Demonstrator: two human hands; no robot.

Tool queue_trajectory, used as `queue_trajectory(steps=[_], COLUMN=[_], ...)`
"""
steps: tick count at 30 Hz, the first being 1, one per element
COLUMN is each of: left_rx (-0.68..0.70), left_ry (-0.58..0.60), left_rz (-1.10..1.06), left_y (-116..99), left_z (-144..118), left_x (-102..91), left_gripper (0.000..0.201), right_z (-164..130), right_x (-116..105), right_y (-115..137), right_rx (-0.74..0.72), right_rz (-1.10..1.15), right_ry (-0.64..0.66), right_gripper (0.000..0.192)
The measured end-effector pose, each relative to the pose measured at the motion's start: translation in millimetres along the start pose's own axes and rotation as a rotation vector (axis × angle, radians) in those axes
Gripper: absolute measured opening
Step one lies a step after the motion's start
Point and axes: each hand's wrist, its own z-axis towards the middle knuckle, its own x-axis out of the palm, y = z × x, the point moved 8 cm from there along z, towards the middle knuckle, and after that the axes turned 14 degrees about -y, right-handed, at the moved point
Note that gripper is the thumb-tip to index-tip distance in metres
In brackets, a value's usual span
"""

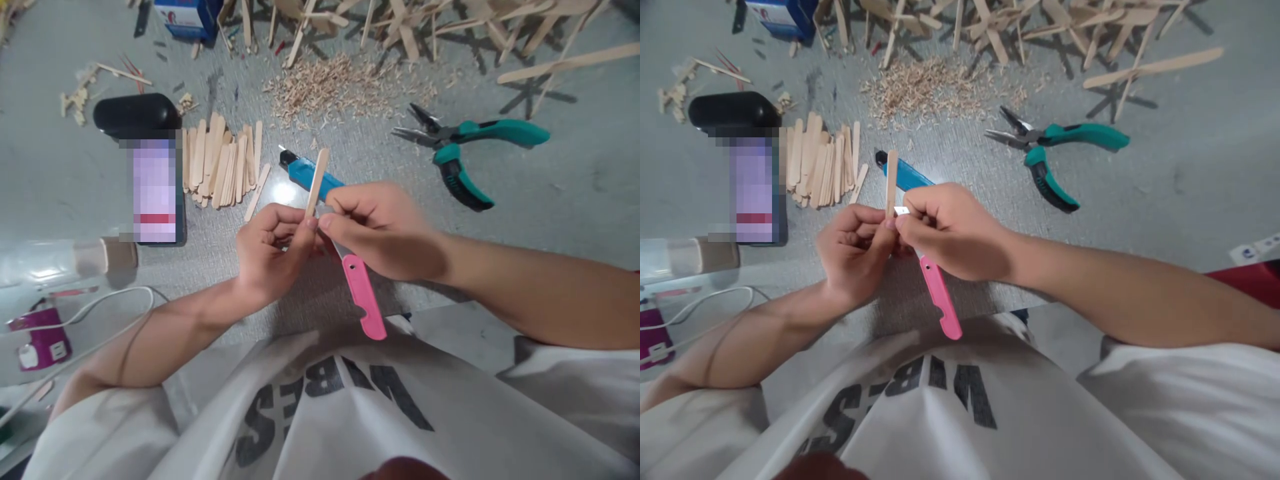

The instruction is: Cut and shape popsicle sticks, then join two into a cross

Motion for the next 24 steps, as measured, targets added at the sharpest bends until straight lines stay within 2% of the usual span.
queue_trajectory(steps=[5, 17, 24], left_rx=[0.048, 0.17, 0.279], left_ry=[-0.003, 0.004, 0.081], left_rz=[-0.016, 0.054, 0.088], left_y=[-1, -3, -12], left_z=[-1, -4, -3], left_x=[0.2, -0.9, 0.8], left_gripper=[0.041, 0.037, 0.025], right_z=[-1, -4, -1], right_x=[1, 1, 2], right_y=[4, 0, 5], right_rx=[-0.033, 0.043, 0.042], right_rz=[-0.003, -0.086, -0.054], right_ry=[0.007, -0.035, 0.058], right_gripper=[0.045, 0.043, 0.045])
